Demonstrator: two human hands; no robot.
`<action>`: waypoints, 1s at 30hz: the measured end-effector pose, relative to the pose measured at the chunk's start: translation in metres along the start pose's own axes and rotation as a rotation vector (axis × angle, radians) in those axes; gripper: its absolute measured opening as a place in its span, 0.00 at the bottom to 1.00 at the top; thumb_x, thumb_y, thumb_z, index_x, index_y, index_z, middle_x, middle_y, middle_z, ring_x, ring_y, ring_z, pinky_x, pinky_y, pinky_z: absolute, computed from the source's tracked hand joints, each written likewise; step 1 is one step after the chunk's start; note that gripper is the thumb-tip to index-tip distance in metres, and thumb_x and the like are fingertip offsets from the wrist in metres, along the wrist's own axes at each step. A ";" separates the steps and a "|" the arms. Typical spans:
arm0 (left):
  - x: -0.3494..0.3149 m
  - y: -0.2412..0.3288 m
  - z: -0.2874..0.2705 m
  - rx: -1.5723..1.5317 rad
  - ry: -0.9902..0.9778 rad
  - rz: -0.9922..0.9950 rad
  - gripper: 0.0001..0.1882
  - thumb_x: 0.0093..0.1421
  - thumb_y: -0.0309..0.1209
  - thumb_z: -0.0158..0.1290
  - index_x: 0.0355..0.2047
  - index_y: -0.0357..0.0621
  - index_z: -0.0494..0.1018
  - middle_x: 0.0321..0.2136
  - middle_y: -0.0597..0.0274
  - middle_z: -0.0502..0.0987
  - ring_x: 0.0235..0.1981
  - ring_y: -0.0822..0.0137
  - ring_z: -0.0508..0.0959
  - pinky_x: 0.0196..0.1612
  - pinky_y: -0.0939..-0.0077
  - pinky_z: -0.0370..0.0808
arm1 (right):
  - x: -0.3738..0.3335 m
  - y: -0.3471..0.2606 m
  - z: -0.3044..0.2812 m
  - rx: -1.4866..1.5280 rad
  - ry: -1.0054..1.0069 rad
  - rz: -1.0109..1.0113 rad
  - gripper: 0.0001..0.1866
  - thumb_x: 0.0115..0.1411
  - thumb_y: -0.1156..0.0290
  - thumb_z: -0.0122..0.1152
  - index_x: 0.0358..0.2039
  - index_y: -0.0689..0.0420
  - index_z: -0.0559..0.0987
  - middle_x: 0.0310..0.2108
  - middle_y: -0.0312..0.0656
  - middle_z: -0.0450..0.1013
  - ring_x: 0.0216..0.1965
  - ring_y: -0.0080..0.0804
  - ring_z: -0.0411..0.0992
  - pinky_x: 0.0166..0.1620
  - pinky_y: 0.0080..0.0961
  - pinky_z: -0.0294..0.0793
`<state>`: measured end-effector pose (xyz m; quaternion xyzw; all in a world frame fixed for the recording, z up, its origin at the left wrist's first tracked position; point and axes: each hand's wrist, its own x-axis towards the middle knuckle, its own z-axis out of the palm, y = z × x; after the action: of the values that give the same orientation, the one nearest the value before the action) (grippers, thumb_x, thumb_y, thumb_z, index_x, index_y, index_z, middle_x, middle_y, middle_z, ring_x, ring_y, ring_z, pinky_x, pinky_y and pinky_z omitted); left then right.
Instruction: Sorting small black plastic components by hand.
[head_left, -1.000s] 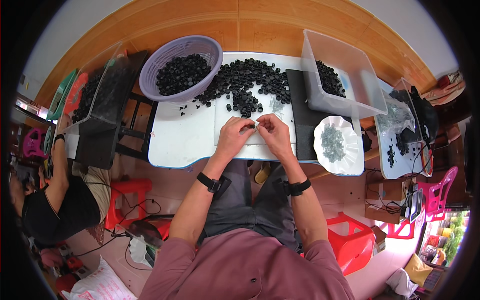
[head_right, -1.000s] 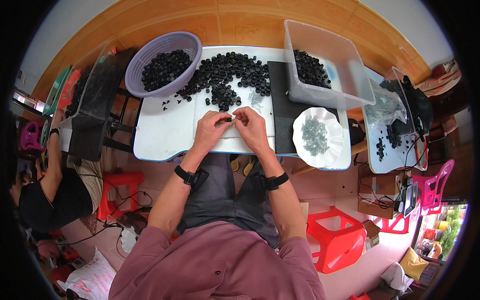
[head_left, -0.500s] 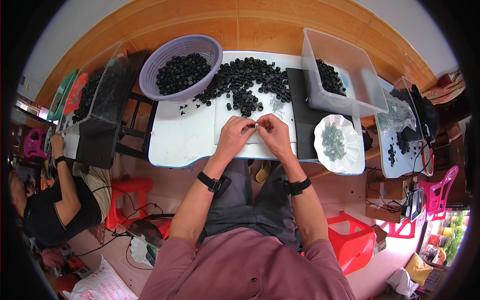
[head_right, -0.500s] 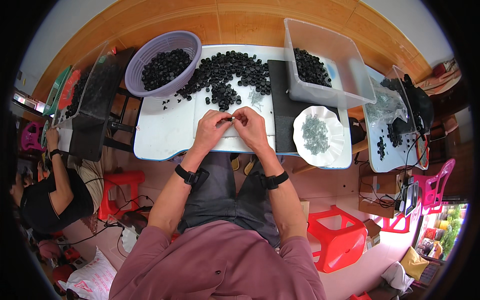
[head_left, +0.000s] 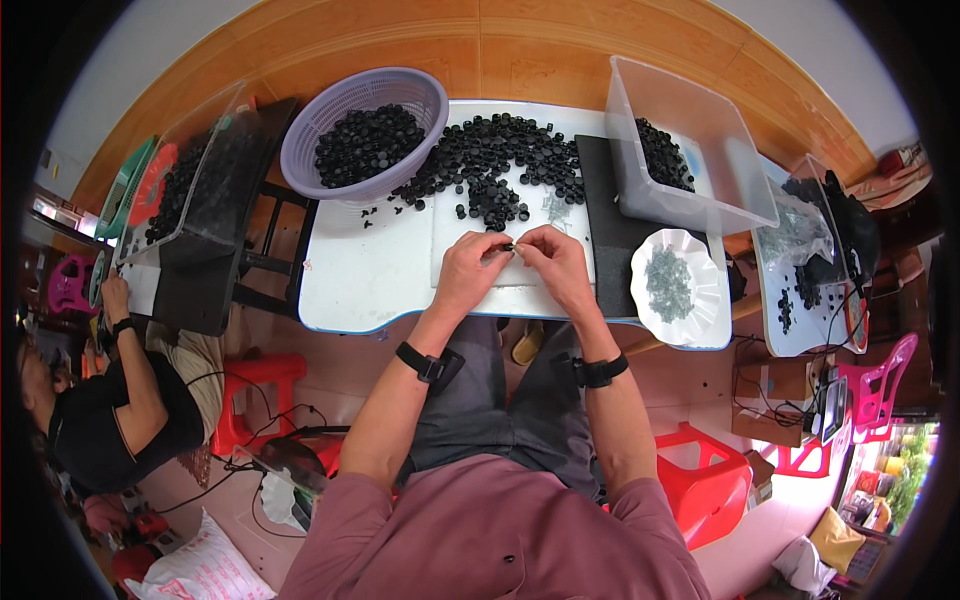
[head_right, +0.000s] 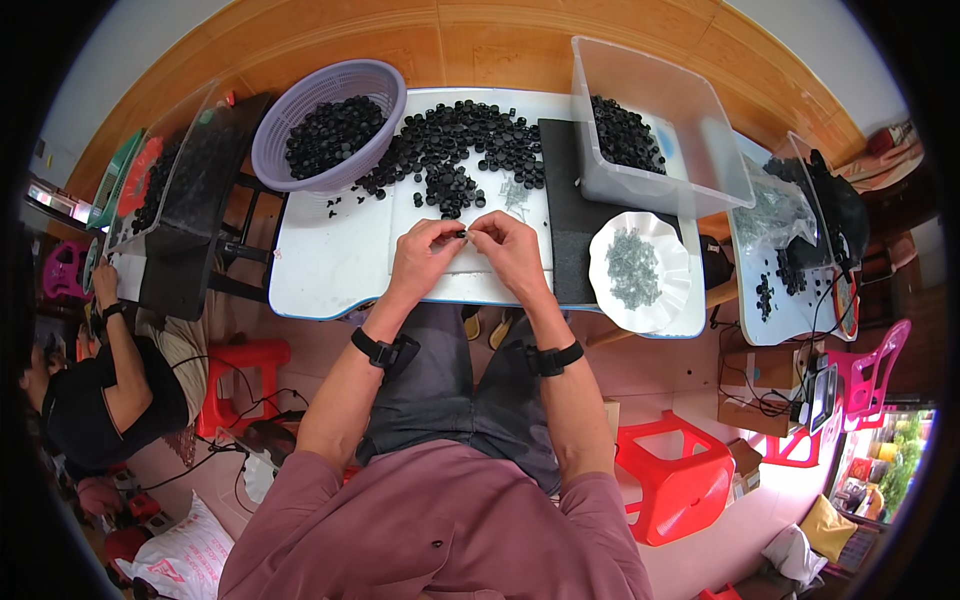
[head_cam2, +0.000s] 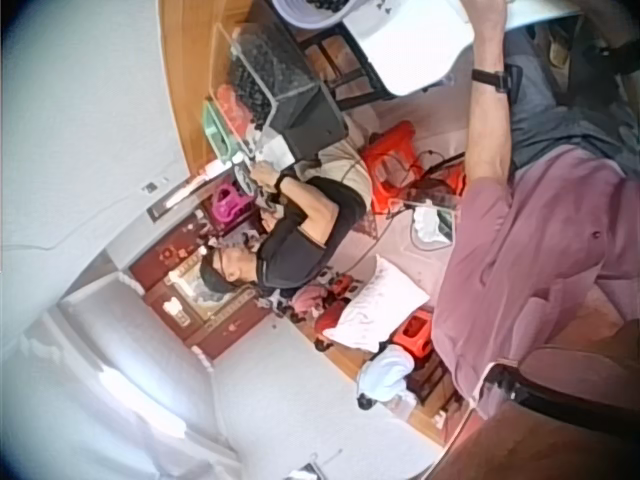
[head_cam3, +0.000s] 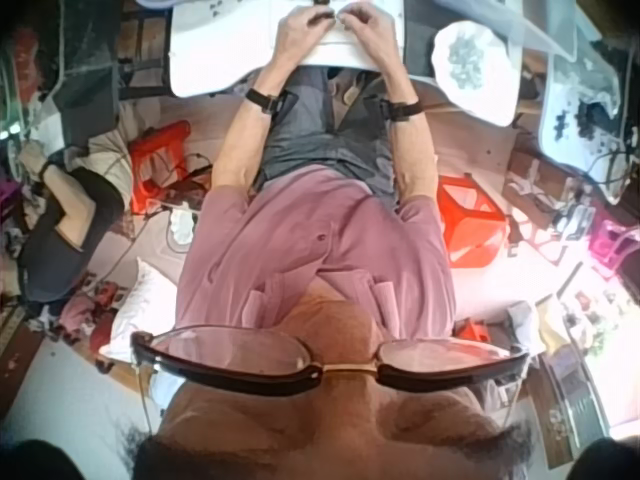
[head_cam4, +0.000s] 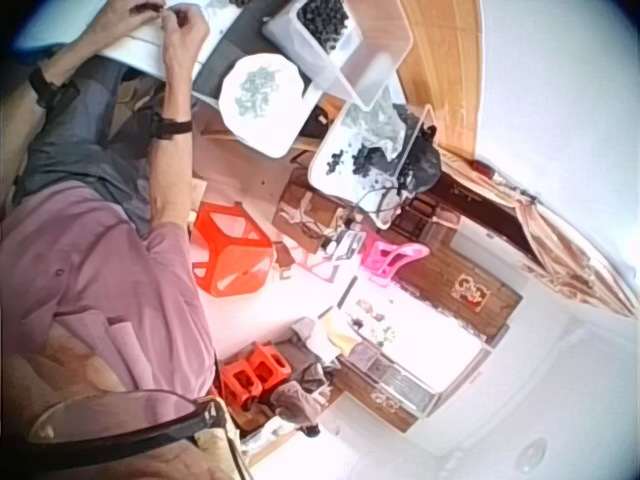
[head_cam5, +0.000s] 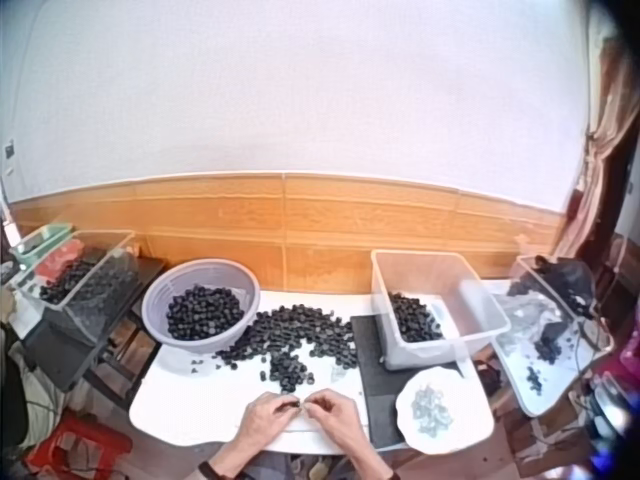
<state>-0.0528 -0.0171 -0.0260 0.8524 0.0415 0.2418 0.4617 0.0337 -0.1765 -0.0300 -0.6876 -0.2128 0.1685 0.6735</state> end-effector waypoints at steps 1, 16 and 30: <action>0.000 0.000 0.000 -0.003 0.007 -0.003 0.13 0.56 0.24 0.67 0.42 0.40 0.83 0.36 0.56 0.83 0.35 0.63 0.84 0.41 0.72 0.81 | 0.000 -0.002 0.001 -0.034 -0.021 0.005 0.05 0.62 0.76 0.67 0.37 0.63 0.83 0.29 0.34 0.80 0.31 0.16 0.74 0.36 0.17 0.74; -0.001 0.002 0.000 -0.103 -0.046 -0.118 0.12 0.61 0.24 0.63 0.46 0.39 0.81 0.40 0.53 0.85 0.40 0.63 0.86 0.44 0.72 0.82 | -0.005 -0.009 0.008 -0.025 0.038 0.017 0.05 0.61 0.75 0.68 0.36 0.64 0.84 0.29 0.35 0.80 0.30 0.17 0.74 0.35 0.17 0.74; -0.001 0.003 -0.002 -0.253 -0.047 -0.182 0.11 0.60 0.23 0.65 0.44 0.40 0.82 0.35 0.64 0.85 0.33 0.75 0.80 0.40 0.80 0.78 | -0.003 -0.005 0.001 0.093 -0.045 0.023 0.09 0.62 0.80 0.65 0.43 0.64 0.84 0.34 0.36 0.81 0.35 0.18 0.77 0.40 0.17 0.75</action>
<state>-0.0552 -0.0171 -0.0233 0.7857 0.0769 0.1825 0.5861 0.0301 -0.1775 -0.0255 -0.6540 -0.2116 0.2014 0.6978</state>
